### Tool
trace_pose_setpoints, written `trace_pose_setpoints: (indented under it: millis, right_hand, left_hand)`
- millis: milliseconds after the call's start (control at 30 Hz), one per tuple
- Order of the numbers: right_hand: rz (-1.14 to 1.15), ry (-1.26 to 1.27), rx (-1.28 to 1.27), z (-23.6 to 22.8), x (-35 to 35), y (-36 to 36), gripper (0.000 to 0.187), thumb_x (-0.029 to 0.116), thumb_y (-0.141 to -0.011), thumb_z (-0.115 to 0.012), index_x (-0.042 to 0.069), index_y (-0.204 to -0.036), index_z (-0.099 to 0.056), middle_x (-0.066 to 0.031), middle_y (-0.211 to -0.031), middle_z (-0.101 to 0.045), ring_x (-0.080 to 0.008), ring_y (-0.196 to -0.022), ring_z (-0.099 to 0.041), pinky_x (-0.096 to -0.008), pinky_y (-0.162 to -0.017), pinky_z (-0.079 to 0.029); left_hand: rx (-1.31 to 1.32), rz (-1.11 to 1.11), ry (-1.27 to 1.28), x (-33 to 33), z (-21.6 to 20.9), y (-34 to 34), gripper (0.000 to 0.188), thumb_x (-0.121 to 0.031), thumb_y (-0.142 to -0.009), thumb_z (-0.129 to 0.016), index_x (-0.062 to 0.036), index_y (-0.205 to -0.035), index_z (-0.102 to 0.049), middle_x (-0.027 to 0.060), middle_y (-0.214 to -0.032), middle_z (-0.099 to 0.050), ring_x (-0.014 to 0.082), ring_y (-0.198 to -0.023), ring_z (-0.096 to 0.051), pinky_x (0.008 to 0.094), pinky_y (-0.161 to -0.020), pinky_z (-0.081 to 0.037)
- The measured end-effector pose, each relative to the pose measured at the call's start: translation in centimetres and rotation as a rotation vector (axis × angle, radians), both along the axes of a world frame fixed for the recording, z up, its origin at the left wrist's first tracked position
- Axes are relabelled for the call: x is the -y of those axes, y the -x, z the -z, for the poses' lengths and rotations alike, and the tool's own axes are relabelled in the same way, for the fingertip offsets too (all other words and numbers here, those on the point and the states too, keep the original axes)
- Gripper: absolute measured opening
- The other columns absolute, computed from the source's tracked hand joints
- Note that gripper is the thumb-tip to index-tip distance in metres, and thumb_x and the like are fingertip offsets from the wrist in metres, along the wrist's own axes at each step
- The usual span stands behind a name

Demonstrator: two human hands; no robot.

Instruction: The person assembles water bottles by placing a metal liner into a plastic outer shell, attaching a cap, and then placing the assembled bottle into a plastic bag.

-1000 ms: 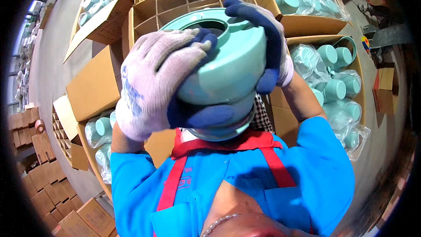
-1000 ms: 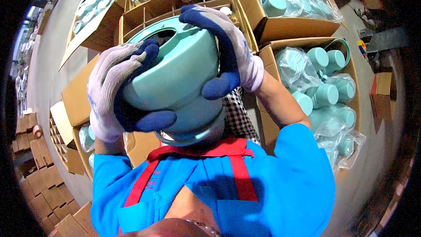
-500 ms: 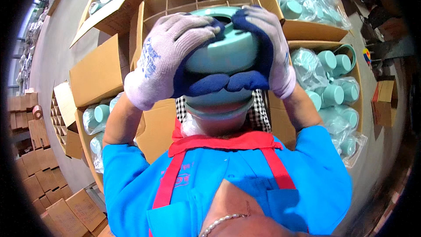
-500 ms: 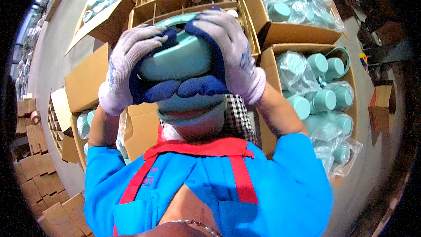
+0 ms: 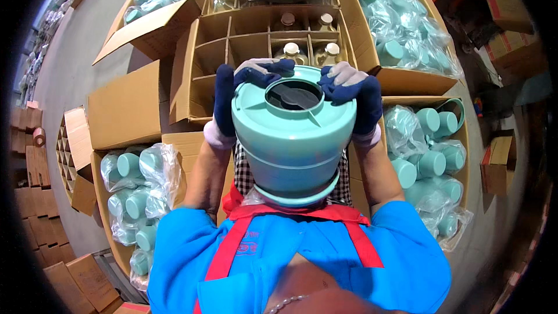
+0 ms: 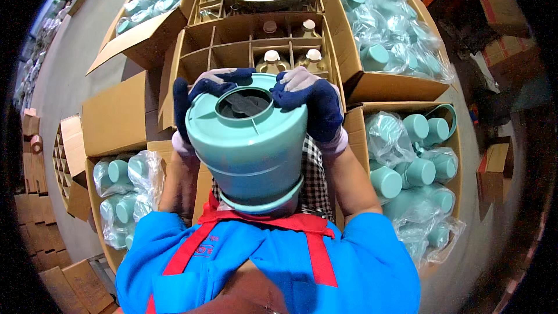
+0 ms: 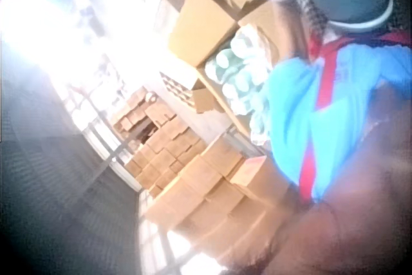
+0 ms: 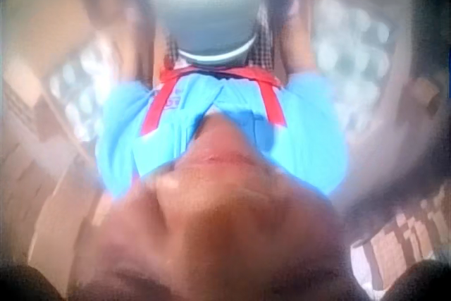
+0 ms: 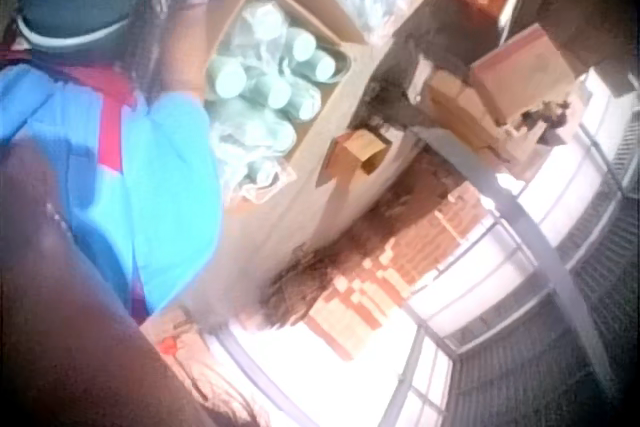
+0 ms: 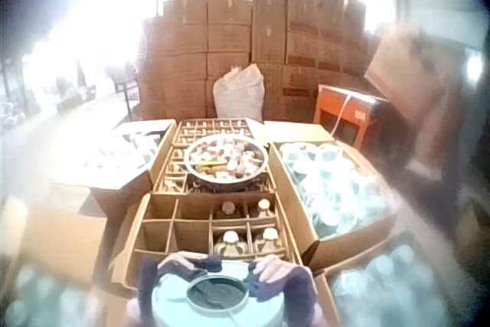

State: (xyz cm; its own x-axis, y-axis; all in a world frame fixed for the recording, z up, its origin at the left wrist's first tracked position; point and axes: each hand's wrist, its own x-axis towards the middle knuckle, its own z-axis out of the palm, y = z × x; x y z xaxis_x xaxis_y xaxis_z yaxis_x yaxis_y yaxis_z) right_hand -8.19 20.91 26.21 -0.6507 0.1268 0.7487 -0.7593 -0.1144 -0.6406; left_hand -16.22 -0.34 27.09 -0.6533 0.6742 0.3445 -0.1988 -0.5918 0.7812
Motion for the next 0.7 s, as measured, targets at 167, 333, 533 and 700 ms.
trace_pose_setpoints:
  millis: [167,333,533,700]
  right_hand:
    - [-0.087,0.277,0.373,-1.6,-0.4,0.4,0.066,0.054,-0.105,-0.029,0.0,-0.123,-0.063,-0.0195,-0.119,-0.067,-0.0316,-0.112,-0.064,-0.0424,-0.104,-0.045]
    - [-0.711,0.403,0.468,-2.3,-0.9,1.8,0.074,0.057,-0.105,-0.023,-0.003,-0.132,-0.057,-0.0174,-0.131,-0.062,-0.0282,-0.124,-0.057,-0.0396,-0.11,-0.041]
    - [0.019,0.024,0.444,-4.8,-0.8,-2.2,0.059,0.048,-0.107,-0.032,0.002,-0.126,-0.062,-0.0147,-0.125,-0.065,-0.0266,-0.117,-0.061,-0.036,-0.105,-0.045]
    - [-0.273,0.303,0.663,-4.5,1.2,-1.6,0.073,0.06,-0.103,-0.035,-0.003,-0.116,-0.069,-0.0152,-0.108,-0.072,-0.0213,-0.101,-0.068,-0.0314,-0.097,-0.05]
  left_hand:
    - [-0.455,-0.477,0.34,3.6,-1.6,2.1,0.064,-0.046,-0.107,-0.022,0.0022,-0.127,-0.06,0.0206,-0.138,-0.056,0.0293,-0.131,-0.051,0.0418,-0.114,-0.035]
    - [-1.43,-0.444,0.509,1.8,-9.9,-2.6,0.039,-0.031,-0.093,-0.06,-0.0041,-0.121,-0.067,0.0135,-0.126,-0.066,0.0302,-0.122,-0.058,0.0481,-0.108,-0.039]
    - [-1.163,-0.571,0.434,4.4,-8.0,-0.6,0.038,-0.028,-0.098,-0.053,-0.0039,-0.123,-0.067,0.0165,-0.133,-0.062,0.0361,-0.13,-0.053,0.047,-0.112,-0.036]
    - [-1.147,-0.344,0.258,4.2,-7.8,-2.3,0.035,-0.024,-0.085,-0.068,-0.0044,-0.114,-0.068,0.0129,-0.116,-0.07,0.032,-0.109,-0.065,0.0439,-0.099,-0.046]
